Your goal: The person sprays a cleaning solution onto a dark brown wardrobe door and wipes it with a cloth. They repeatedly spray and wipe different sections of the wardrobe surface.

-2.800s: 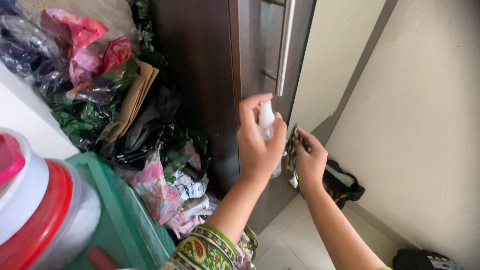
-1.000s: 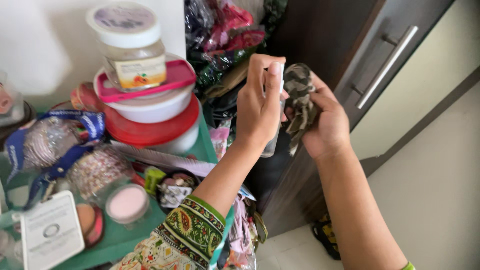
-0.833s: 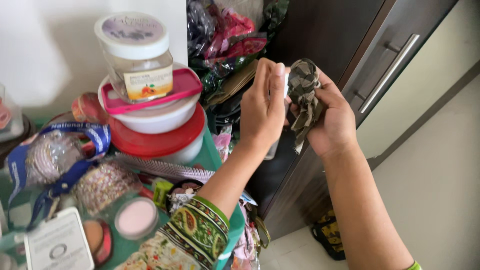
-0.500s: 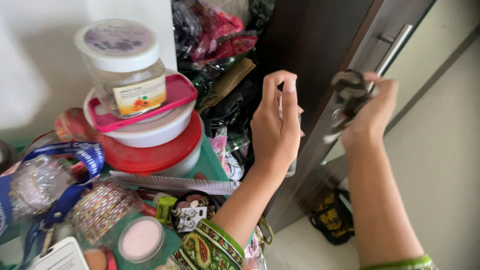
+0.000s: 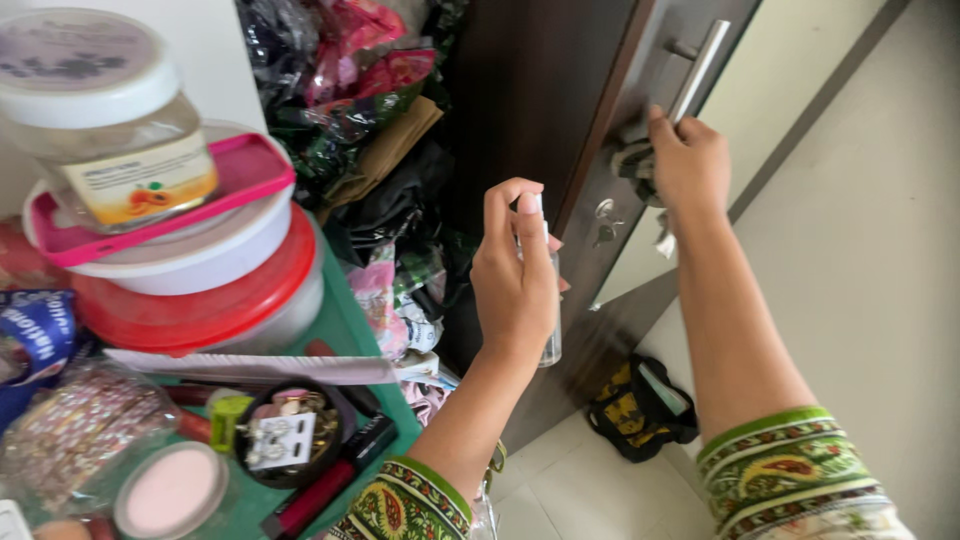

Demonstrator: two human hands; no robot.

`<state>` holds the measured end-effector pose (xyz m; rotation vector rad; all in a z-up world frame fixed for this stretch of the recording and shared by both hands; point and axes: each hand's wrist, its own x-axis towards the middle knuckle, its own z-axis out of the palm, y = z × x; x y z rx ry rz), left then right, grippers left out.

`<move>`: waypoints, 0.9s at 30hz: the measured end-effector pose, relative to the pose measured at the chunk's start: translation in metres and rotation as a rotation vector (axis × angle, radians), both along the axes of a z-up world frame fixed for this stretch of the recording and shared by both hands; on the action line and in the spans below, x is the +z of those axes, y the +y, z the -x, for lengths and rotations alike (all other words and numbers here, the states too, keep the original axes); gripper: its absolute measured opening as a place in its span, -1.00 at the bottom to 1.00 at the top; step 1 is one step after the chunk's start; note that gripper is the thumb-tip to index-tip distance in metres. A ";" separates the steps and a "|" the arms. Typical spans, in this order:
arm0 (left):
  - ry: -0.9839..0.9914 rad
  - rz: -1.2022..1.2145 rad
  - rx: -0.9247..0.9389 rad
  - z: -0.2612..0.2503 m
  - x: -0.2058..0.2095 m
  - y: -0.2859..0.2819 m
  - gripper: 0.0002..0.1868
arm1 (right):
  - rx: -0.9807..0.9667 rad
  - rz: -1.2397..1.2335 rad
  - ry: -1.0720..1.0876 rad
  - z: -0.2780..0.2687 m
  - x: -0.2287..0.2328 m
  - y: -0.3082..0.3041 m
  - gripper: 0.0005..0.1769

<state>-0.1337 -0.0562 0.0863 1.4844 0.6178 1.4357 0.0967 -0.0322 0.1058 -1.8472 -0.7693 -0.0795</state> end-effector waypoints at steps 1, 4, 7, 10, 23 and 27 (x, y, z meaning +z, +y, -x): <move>-0.004 -0.015 0.000 -0.004 -0.001 -0.001 -0.63 | -0.007 -0.013 0.012 0.000 -0.001 -0.002 -0.47; -0.011 -0.051 0.003 -0.012 -0.005 0.001 -0.65 | -0.027 -0.053 -0.001 0.001 -0.007 -0.014 -0.47; -0.017 -0.034 0.002 -0.022 -0.006 0.005 -0.65 | -0.026 -0.080 -0.035 -0.004 -0.009 -0.053 -0.48; -0.029 -0.026 -0.018 -0.034 -0.005 0.005 -0.66 | 0.014 -0.133 0.098 -0.006 -0.005 -0.095 -0.50; -0.010 0.007 -0.316 -0.114 -0.021 -0.039 -0.65 | -0.108 -0.281 0.283 -0.035 -0.001 -0.236 -0.70; -0.101 -0.106 -0.364 -0.145 -0.029 -0.053 -0.67 | -0.142 -0.347 0.262 -0.063 -0.013 -0.268 -0.77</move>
